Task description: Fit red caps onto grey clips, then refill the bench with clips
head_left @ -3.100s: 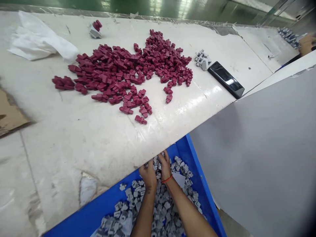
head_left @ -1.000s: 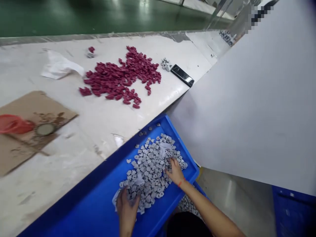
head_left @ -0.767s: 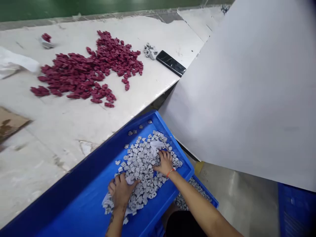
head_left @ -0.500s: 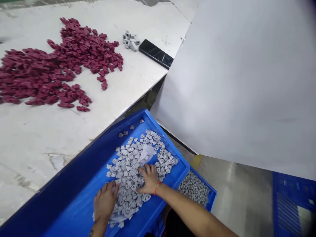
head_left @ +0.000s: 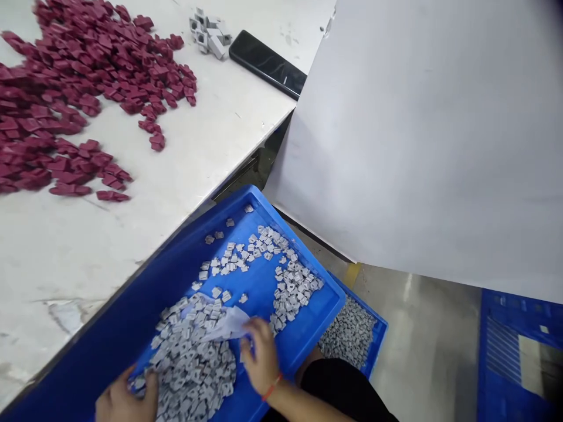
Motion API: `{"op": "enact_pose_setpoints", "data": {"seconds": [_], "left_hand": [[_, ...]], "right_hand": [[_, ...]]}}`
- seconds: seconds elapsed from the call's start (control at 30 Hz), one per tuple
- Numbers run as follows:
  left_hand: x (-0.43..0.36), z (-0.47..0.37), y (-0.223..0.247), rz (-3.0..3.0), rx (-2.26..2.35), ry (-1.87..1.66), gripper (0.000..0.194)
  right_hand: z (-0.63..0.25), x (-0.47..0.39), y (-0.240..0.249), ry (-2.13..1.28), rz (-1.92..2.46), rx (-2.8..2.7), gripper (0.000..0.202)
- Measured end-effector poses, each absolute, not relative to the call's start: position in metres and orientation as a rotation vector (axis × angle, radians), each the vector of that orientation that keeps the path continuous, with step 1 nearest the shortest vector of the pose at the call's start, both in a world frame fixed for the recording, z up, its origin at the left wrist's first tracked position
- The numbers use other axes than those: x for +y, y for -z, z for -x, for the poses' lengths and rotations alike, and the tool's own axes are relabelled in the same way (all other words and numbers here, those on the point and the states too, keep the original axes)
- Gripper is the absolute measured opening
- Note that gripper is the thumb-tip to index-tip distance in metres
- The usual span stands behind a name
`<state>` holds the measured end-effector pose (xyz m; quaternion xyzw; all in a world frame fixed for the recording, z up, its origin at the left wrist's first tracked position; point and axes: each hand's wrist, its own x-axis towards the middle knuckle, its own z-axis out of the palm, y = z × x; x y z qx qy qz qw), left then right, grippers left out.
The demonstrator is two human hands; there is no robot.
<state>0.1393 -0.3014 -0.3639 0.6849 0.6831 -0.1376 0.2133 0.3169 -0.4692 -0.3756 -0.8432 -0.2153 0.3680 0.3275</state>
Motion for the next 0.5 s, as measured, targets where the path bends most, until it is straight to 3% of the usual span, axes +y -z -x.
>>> {"op": "enact_pose_setpoints", "data": {"seconds": [0.1, 0.23, 0.5], "left_hand": [[-0.286, -0.196, 0.375, -2.01, 1.734, 0.061, 0.044], [-0.269, -0.269, 0.394, -2.055, 1.486, -0.139, 0.048], [-0.264, -0.287, 0.391, -2.037, 1.38, -0.085, 0.047]], "right_hand": [[-0.34, -0.481, 0.385, -0.613, 2.44, -0.063, 0.051], [-0.36, -0.482, 0.405, -0.372, 2.473, 0.232, 0.058], [-0.396, -0.478, 0.42, -0.276, 2.439, 0.353, 0.04]]}}
